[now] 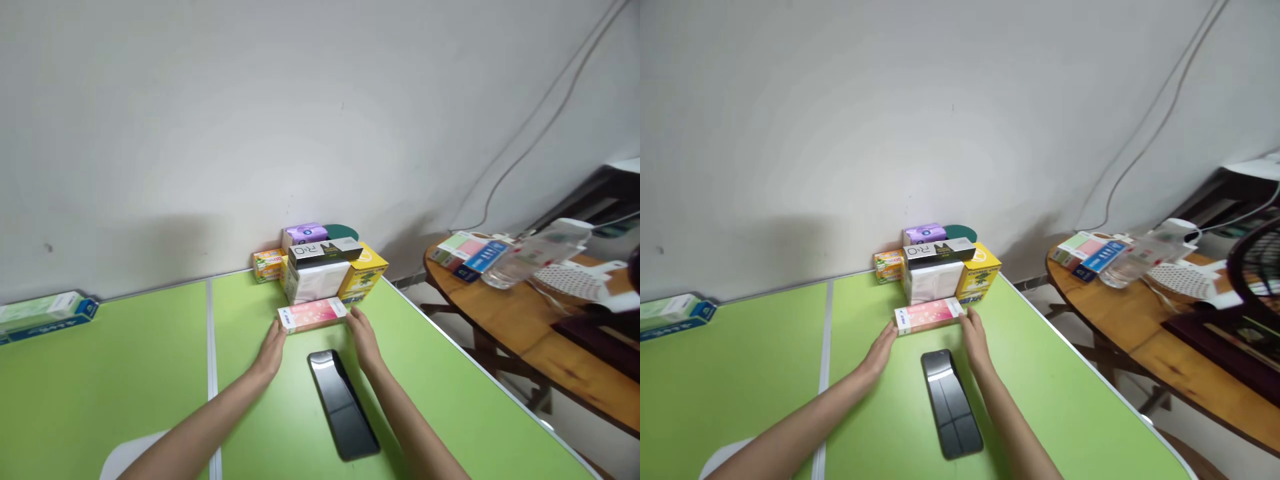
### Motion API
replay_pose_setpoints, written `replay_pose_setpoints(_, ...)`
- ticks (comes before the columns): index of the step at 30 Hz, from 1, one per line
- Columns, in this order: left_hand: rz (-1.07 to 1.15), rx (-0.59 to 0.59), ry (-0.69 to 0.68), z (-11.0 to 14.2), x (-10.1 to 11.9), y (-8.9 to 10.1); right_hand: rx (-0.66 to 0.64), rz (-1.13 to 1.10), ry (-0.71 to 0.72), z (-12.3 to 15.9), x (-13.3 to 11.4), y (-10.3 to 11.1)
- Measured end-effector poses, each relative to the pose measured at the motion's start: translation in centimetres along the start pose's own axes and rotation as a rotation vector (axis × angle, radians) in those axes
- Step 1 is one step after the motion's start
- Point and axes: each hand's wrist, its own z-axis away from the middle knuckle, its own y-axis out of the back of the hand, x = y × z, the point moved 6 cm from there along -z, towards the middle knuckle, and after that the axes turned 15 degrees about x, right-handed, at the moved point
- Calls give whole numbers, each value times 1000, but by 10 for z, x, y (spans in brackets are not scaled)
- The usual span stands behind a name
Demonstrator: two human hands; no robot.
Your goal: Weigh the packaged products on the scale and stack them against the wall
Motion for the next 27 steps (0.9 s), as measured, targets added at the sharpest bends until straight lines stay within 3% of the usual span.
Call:
replay_pose_setpoints(2,-5,10,24,11,0,22,21,32,18,21,-15,7)
replay_pose_setpoints(4,-23,-25,9,29,0,54,-105,40,43,54,-37,4)
replay_pose_setpoints(6,-59,-108,-23,54,-3,94,-420,65,12,101,-57,-11)
replay_pose_setpoints(9,-88,-234,-34,95,-19,158,-992,190,-103,186,-74,-39)
replay_pose_setpoints(11,-80,-247,-16,114,-35,200,-1234,278,-115,232,-77,-57)
replay_pose_setpoints(13,-66,-196,9,123,-52,240,-1360,313,-110,266,-73,-85)
replay_pose_setpoints(17,-65,89,26,111,-79,325,-1410,192,-198,325,-61,-162)
replay_pose_setpoints(23,-55,571,-47,60,-87,466,-1243,-48,-387,390,-66,-292)
replay_pose_setpoints(27,-60,844,-106,10,-83,562,-1068,-140,-375,408,-71,-398)
